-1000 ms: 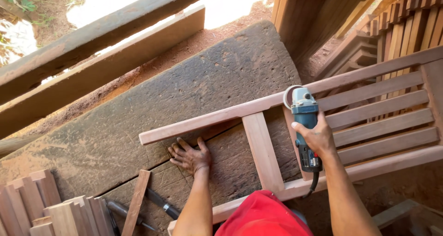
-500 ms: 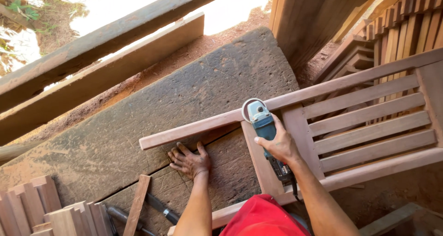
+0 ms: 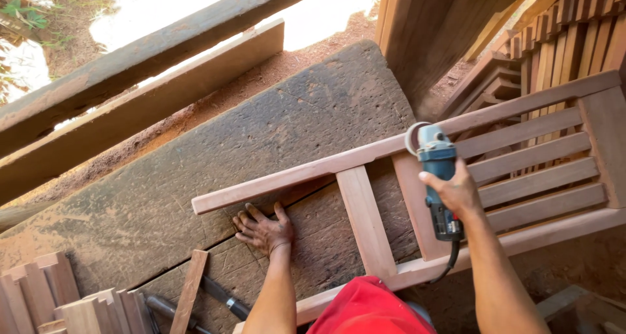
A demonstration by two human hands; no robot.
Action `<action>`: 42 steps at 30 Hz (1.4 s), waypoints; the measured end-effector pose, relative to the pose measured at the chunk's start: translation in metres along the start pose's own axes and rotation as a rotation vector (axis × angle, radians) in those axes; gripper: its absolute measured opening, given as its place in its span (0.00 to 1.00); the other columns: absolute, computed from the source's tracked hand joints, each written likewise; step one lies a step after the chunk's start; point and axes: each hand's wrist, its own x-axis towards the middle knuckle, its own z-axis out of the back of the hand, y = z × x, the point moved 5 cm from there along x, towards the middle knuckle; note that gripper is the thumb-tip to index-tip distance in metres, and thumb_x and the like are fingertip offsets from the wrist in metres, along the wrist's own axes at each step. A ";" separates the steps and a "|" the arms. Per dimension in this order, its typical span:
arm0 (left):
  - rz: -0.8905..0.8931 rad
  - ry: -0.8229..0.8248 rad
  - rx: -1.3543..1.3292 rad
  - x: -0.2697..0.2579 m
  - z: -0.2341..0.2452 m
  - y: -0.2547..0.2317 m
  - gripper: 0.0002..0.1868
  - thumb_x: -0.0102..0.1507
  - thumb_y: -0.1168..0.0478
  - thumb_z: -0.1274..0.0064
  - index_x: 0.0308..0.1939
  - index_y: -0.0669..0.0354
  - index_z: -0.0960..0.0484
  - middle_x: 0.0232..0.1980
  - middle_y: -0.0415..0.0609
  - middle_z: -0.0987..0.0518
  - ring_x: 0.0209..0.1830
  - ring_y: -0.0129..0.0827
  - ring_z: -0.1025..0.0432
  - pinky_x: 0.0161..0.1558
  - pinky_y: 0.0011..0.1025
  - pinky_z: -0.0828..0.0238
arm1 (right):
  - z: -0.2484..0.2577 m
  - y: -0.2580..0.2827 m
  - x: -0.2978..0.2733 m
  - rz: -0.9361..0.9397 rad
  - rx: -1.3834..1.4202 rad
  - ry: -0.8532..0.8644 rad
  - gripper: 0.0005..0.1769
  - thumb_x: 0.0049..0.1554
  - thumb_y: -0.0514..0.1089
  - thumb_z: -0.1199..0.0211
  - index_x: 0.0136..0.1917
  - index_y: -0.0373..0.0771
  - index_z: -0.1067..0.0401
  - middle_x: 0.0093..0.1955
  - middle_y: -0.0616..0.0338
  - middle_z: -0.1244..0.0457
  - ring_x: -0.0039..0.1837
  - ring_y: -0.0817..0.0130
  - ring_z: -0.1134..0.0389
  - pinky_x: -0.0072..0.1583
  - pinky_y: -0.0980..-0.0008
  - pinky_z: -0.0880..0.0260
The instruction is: The person positions a wooden chair frame on a workbench and uses an angle grinder with a sanding disc to smooth the surfaces. They systematically sand the legs, crossbars, and slats of the chair frame while holding the tool with both hands.
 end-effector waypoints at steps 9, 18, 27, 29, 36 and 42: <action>-0.005 -0.011 -0.020 0.000 0.002 0.000 0.49 0.61 0.28 0.58 0.77 0.54 0.40 0.77 0.59 0.45 0.82 0.53 0.59 0.77 0.59 0.72 | 0.027 0.013 -0.013 0.100 0.241 -0.123 0.40 0.44 0.55 0.21 0.67 0.45 0.31 0.54 0.41 0.33 0.58 0.47 0.30 0.55 0.48 0.30; -0.028 -0.052 -0.014 -0.002 0.000 0.002 0.49 0.61 0.27 0.57 0.76 0.55 0.38 0.75 0.59 0.45 0.82 0.53 0.59 0.77 0.58 0.71 | -0.018 0.057 -0.048 0.027 0.047 0.079 0.47 0.42 0.59 0.23 0.72 0.52 0.36 0.58 0.45 0.32 0.63 0.47 0.31 0.62 0.48 0.31; -0.015 -0.027 0.001 -0.001 0.003 -0.001 0.50 0.60 0.26 0.57 0.76 0.55 0.38 0.76 0.59 0.46 0.82 0.52 0.61 0.76 0.57 0.71 | -0.058 0.093 -0.076 0.045 0.026 0.175 0.54 0.44 0.59 0.26 0.79 0.60 0.46 0.62 0.44 0.33 0.65 0.47 0.32 0.66 0.50 0.31; -0.009 -0.023 0.005 0.001 0.002 -0.002 0.50 0.60 0.26 0.57 0.76 0.55 0.39 0.76 0.59 0.46 0.82 0.53 0.61 0.76 0.58 0.71 | -0.069 0.097 -0.085 0.040 0.012 0.200 0.55 0.43 0.59 0.26 0.80 0.61 0.46 0.63 0.43 0.34 0.65 0.47 0.32 0.66 0.50 0.31; -0.023 -0.028 -0.001 0.000 0.007 -0.004 0.50 0.60 0.26 0.57 0.75 0.55 0.38 0.76 0.58 0.45 0.82 0.51 0.61 0.76 0.57 0.73 | -0.079 0.112 -0.111 0.037 0.010 0.261 0.57 0.41 0.58 0.25 0.80 0.61 0.46 0.65 0.41 0.35 0.67 0.46 0.33 0.66 0.49 0.31; -0.037 -0.095 -0.003 -0.003 0.006 -0.004 0.49 0.59 0.27 0.54 0.74 0.57 0.35 0.75 0.59 0.42 0.82 0.53 0.58 0.76 0.59 0.69 | -0.045 0.067 -0.073 0.068 0.049 0.088 0.51 0.44 0.56 0.24 0.78 0.56 0.41 0.61 0.38 0.34 0.64 0.44 0.32 0.63 0.46 0.31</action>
